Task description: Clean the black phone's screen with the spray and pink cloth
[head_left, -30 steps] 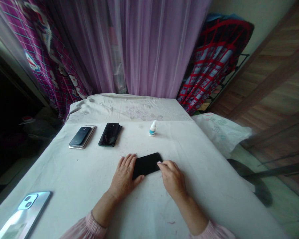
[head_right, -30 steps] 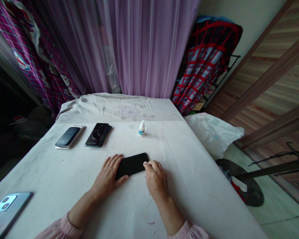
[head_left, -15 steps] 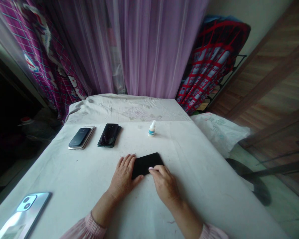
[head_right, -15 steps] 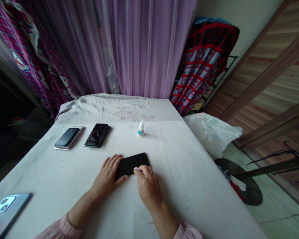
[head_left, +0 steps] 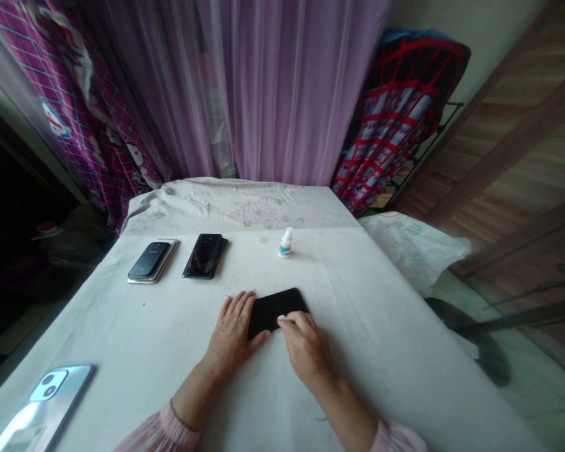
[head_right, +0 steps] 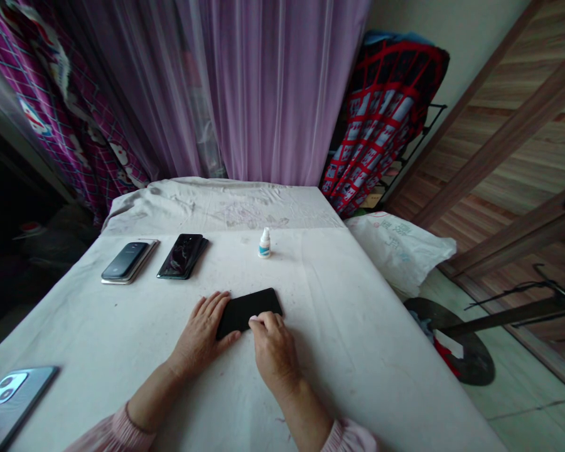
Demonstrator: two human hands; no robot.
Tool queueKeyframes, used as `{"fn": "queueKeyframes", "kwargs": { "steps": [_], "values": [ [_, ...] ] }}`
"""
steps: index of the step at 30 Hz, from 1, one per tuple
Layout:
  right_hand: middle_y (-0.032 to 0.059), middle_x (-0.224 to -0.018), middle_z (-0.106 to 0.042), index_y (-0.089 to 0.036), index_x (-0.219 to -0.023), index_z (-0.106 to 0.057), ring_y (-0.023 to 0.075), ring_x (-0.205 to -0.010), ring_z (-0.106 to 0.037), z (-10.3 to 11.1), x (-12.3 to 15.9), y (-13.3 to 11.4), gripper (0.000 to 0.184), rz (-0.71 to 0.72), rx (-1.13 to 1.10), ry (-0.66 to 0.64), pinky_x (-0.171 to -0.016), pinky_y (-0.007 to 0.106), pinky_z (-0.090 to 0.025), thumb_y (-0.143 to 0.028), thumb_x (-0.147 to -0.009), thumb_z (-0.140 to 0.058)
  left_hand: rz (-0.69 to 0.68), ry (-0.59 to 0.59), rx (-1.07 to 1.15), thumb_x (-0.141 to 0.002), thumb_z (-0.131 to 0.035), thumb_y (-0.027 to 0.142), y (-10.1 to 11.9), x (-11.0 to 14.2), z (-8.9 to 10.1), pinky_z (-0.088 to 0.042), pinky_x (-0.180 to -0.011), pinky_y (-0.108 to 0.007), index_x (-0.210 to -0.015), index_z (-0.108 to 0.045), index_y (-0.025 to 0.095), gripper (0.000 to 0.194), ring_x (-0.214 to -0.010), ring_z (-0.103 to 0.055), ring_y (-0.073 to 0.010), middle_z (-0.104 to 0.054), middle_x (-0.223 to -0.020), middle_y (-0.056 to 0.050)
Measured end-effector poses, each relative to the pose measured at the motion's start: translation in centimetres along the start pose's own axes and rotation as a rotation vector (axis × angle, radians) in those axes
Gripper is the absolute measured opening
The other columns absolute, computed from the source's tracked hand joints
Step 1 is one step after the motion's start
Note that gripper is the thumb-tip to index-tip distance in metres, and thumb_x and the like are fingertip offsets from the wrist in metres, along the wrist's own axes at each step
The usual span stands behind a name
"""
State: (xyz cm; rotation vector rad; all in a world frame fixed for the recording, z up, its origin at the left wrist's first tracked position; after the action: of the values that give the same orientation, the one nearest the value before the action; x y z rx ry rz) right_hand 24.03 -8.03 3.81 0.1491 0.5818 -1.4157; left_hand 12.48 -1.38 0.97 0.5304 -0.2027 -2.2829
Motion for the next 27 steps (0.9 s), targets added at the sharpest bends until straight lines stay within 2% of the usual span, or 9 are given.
{"fn": "queueKeyframes", "kwargs": {
  "steps": [3,11,14,19,21,23,27],
  "values": [
    [0.0062,-0.088,-0.064,-0.021,-0.097,-0.07,0.0172,-0.081,-0.06,0.0,-0.1,0.1,0.023,-0.002,-0.013,-0.002,-0.07,0.025,-0.048,-0.011,-0.092,-0.049,-0.003,0.005,0.002,-0.085,-0.058,0.056,0.0,0.0,0.1,-0.029,-0.111,-0.055,-0.137,-0.042,0.015,0.068,-0.132,-0.044,-0.0342,-0.051,-0.14,-0.018],
    [0.0061,-0.088,-0.065,-0.021,-0.099,-0.071,0.0164,-0.081,-0.06,1.3,0.2,4.9,0.027,-0.107,-0.006,0.012,-0.073,0.025,-0.047,-0.012,-0.092,-0.046,-0.001,0.004,0.013,-0.085,-0.057,0.057,0.0,0.0,0.0,-0.029,-0.111,-0.055,-0.138,-0.041,0.016,0.069,-0.131,-0.044,-0.034,-0.051,-0.14,-0.017],
    [0.0069,-0.087,-0.065,-0.02,-0.099,-0.071,0.0175,-0.082,-0.06,1.2,-0.2,4.3,0.027,-0.113,0.021,0.007,-0.072,0.026,-0.047,-0.011,-0.092,-0.046,0.004,0.001,0.011,-0.085,-0.058,0.057,0.0,0.0,-0.1,-0.029,-0.111,-0.055,-0.137,-0.042,0.016,0.068,-0.131,-0.044,-0.0345,-0.051,-0.14,-0.017],
    [0.0073,-0.089,-0.065,-0.02,-0.097,-0.07,0.0183,-0.084,-0.06,0.1,-0.9,0.3,0.025,-0.02,0.0,-0.041,-0.073,0.027,-0.047,-0.01,-0.092,-0.047,0.001,-0.009,0.005,-0.085,-0.058,0.057,0.0,0.0,-0.1,-0.029,-0.111,-0.055,-0.136,-0.042,0.013,0.069,-0.132,-0.043,-0.0345,-0.05,-0.14,-0.018],
    [0.0068,-0.089,-0.065,-0.02,-0.096,-0.07,0.0181,-0.083,-0.06,-0.1,-1.0,-0.3,0.025,-0.007,-0.013,-0.053,-0.072,0.027,-0.047,-0.01,-0.092,-0.047,-0.004,-0.008,0.004,-0.085,-0.057,0.057,0.0,0.0,-0.1,-0.029,-0.111,-0.055,-0.136,-0.042,0.013,0.069,-0.132,-0.043,-0.0343,-0.05,-0.14,-0.018],
    [0.0061,-0.088,-0.065,-0.02,-0.096,-0.07,0.0174,-0.082,-0.06,-0.1,-1.0,0.3,0.024,-0.021,-0.015,-0.057,-0.071,0.027,-0.047,-0.012,-0.093,-0.048,-0.005,-0.001,0.004,-0.085,-0.058,0.057,0.0,0.0,0.0,-0.03,-0.111,-0.055,-0.136,-0.042,0.014,0.069,-0.132,-0.044,-0.0344,-0.051,-0.14,-0.018],
    [0.0053,-0.088,-0.066,-0.021,-0.098,-0.07,0.0162,-0.081,-0.061,0.8,-0.9,3.3,0.024,-0.09,0.018,-0.03,-0.071,0.025,-0.046,-0.012,-0.092,-0.049,-0.005,0.004,0.004,-0.085,-0.058,0.058,0.0,0.0,0.0,-0.03,-0.111,-0.054,-0.136,-0.043,0.015,0.069,-0.131,-0.044,-0.0349,-0.051,-0.14,-0.017]
  ]
}}
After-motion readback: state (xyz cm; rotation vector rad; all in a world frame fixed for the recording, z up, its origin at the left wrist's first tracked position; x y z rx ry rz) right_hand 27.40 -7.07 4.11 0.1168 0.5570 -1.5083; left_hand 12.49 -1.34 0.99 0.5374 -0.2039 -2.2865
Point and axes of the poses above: each hand's wrist, its own x-axis away from the middle knuckle, its own z-axis out of the back of the hand, y = z × x, the point moved 10 cm from there along -x, towards the middle knuckle
